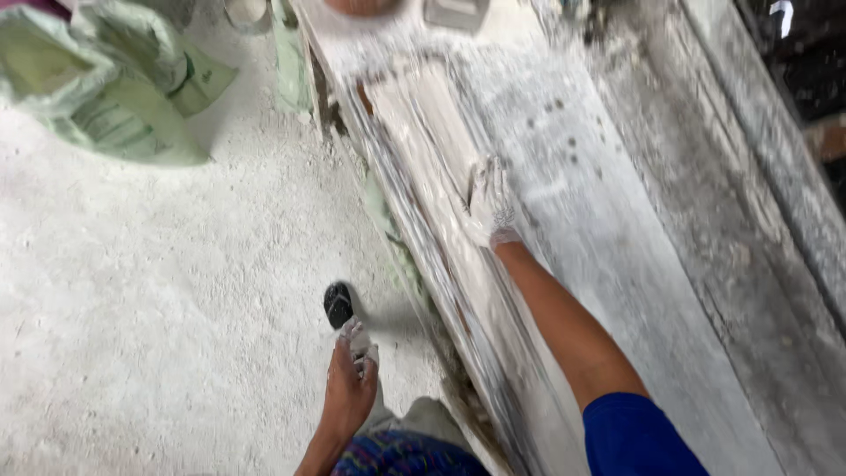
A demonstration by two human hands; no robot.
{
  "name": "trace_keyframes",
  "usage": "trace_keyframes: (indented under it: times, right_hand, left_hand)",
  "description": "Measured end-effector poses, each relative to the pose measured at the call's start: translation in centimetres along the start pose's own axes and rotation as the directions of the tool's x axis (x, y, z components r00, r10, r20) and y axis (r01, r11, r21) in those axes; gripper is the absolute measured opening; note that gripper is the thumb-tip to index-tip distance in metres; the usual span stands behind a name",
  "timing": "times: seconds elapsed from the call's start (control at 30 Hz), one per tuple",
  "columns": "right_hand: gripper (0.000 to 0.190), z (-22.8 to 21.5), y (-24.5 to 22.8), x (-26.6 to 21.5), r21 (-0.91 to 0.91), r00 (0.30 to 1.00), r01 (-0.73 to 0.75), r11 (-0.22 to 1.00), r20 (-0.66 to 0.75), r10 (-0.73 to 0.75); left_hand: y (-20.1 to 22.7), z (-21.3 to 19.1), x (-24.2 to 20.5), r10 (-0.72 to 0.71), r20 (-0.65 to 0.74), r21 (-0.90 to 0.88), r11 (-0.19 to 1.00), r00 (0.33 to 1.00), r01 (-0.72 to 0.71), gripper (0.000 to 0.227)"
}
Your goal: The person scoops plaster from a bucket using a trowel and spreads it along a long rectangular mold. They repeatedly smooth the surface with the trowel and their hands, then lay thin fibers over the wet plaster and press them in. The person continues to smooth and level the plaster along the mold's length.
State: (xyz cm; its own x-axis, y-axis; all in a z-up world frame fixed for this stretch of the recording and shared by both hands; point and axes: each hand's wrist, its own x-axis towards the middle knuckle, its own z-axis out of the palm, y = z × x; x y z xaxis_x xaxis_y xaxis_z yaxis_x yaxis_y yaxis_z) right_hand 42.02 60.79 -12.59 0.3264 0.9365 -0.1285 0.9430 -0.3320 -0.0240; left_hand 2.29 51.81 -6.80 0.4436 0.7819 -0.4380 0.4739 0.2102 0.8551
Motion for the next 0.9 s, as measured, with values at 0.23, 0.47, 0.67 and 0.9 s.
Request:
trace_keyframes:
  times: [0.23,0.47,0.67,0.9]
  right_hand:
    - [0.094,0.6,-3.5,15.0,0.182,0.974,0.055,0.982,-0.224,-0.013]
    - [0.080,4.3,-4.9,26.9,0.191,0.779,0.089,0.977,-0.625,0.051]
    - [0.037,-3.1,-3.6,27.0,0.424,0.893,0.065,0.903,-0.429,0.138]
    - [0.060,-1.4,-8.0,24.3,0.998,0.977,0.038,-0.055,-0.026,0.210]
  left_hand:
    - [4.1,-8.0,10.8,-0.109,-0.030,-0.060,0.993,0.994,0.107,0.067]
    - [3.5,-11.2,15.6,-0.146,-0.057,-0.091,0.986,0.988,0.141,0.069]
    - [2.8,-12.0,17.9,-0.160,-0.035,-0.074,0.985,0.987,0.157,0.069]
    - [3.4,-12.1,20.0,-0.142,-0.016,-0.119,0.983,0.990,0.139,0.067]
